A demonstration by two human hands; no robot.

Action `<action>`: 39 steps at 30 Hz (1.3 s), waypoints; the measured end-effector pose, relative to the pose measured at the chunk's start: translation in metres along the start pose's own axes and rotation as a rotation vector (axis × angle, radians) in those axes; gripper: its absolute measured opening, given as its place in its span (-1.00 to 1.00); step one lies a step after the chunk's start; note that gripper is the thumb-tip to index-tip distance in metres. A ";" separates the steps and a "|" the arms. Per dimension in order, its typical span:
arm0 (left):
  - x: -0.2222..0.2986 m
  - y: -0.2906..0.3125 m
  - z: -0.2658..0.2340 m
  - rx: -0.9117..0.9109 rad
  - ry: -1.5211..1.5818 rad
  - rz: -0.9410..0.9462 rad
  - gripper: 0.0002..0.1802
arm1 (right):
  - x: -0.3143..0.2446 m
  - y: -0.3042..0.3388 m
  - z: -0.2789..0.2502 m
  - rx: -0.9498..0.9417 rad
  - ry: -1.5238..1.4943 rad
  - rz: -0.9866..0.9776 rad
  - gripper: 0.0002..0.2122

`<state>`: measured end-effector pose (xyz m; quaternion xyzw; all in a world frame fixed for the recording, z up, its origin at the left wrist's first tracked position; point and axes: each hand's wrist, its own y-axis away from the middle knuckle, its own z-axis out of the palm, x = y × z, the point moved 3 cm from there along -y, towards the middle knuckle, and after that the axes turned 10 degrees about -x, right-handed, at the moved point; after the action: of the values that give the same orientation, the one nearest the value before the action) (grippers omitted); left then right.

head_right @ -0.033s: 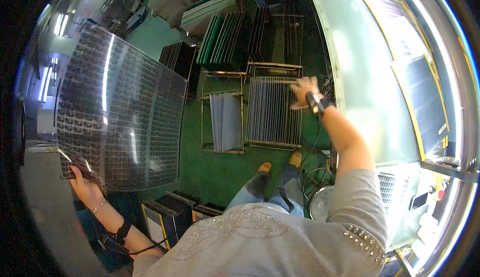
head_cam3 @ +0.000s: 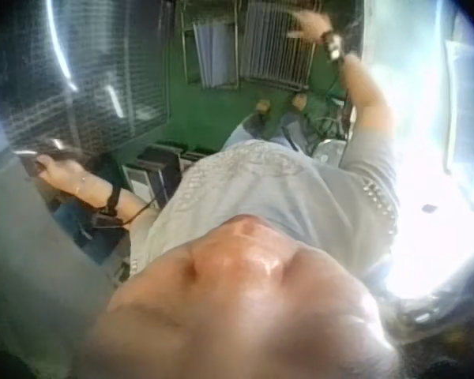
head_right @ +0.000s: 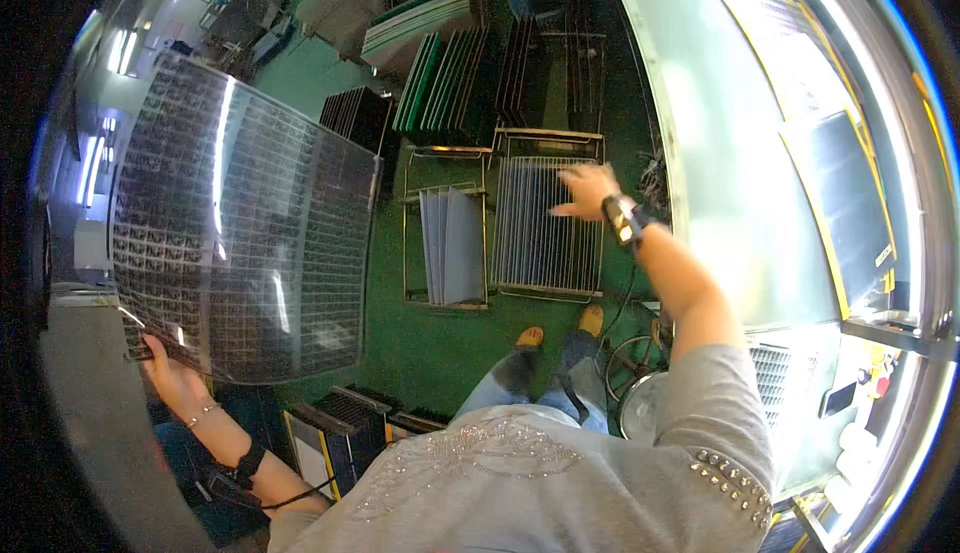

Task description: Checking patterned sheets and organizing them into metal storage racks in a factory assembly area.

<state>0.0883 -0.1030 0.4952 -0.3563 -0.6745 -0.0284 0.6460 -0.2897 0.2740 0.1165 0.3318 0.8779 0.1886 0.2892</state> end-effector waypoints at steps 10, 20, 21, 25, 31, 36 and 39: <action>-0.143 0.053 -0.047 0.062 0.214 -0.355 -0.43 | -0.194 -0.046 0.007 0.444 -2.171 -0.525 -0.85; -0.089 0.073 0.174 -0.992 -0.377 0.167 -0.46 | -0.261 0.089 -0.043 0.791 -0.479 -0.781 -0.83; -0.107 0.077 0.181 -1.099 -0.144 -0.174 -0.71 | -0.265 0.094 -0.041 0.787 -0.455 -0.752 -0.84; -0.121 0.094 0.211 -1.106 0.082 -0.280 -0.82 | -0.245 0.110 -0.044 0.970 -0.536 -0.628 -0.87; -0.137 0.113 0.251 -1.113 0.160 -0.303 -0.83 | -0.221 0.122 -0.040 1.054 -0.531 -0.433 -0.91; -0.140 0.122 0.265 -0.987 0.224 -0.301 -0.85 | -0.219 0.126 -0.046 1.095 -0.412 -0.359 -0.94; -0.149 0.114 0.270 -0.914 -0.139 -0.282 -0.87 | -0.221 0.125 -0.042 0.972 -0.432 -0.397 -0.92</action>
<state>-0.0955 0.0505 0.2704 -0.5100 -0.6763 -0.3853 0.3663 -0.1216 0.2041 0.2986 0.2865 0.8302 -0.3674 0.3061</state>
